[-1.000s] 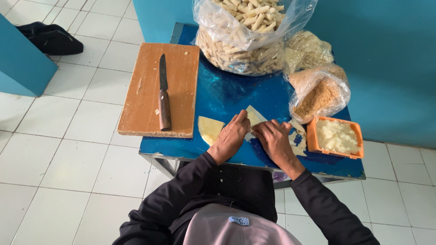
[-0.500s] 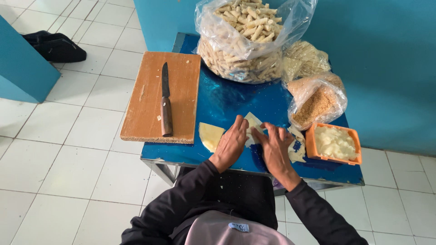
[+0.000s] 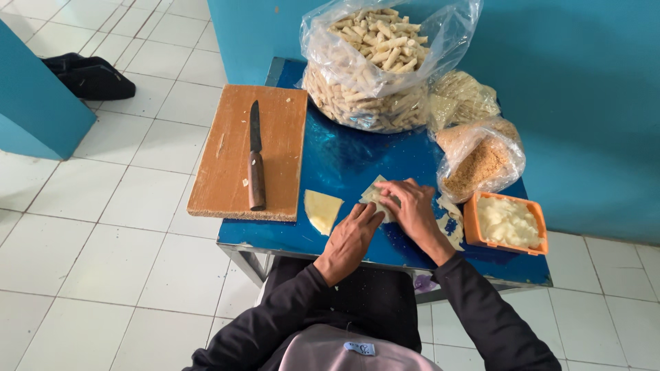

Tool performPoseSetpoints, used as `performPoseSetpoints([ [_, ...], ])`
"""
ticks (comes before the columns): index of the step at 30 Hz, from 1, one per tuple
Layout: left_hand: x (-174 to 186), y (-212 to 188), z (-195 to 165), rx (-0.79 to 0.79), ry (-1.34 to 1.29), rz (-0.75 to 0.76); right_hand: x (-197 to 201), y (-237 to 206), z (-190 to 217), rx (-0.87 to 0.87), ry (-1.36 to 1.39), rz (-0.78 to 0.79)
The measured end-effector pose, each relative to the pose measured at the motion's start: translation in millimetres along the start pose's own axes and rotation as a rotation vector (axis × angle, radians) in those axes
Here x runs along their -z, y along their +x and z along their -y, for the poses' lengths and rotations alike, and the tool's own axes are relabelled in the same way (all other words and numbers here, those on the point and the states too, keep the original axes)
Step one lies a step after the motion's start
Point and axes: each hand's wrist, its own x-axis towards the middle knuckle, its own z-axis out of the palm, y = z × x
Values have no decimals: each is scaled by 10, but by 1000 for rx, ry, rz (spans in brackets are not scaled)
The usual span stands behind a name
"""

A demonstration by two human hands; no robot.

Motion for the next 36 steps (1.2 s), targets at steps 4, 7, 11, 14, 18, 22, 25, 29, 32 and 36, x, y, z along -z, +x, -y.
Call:
performPoseSetpoints([
  [4, 16, -6, -20, 33, -28, 9, 35, 40, -118, -158, 350, 9],
  [7, 6, 21, -30, -12, -23, -42, 126, -2, -260, -424, 805, 51],
  [11, -17, 55, -51, 23, -68, -51, 232, -19, -399, -518, 1164, 70],
  [14, -69, 155, -73, 156, -261, -169, 261, -75, -410, -593, 1298, 88],
  [18, -155, 362, -19, 343, -718, -245, 192, -191, -329, -614, 1556, 137],
  [22, -277, 406, -4, 505, -923, -242, 147, -300, -231, -565, 1617, 96],
  [25, -331, 372, 30, 447, -1199, -240, 202, -322, -150, -552, 1602, 61],
  [29, -327, 348, 46, 448, -1220, -255, 318, -294, 12, -558, 1493, -15],
  [32, -284, 351, 14, 430, -1266, -257, 335, -268, 144, -525, 1427, -47],
  [36, -234, 308, -19, 424, -1164, -205, 317, -277, 206, -506, 1299, -101],
])
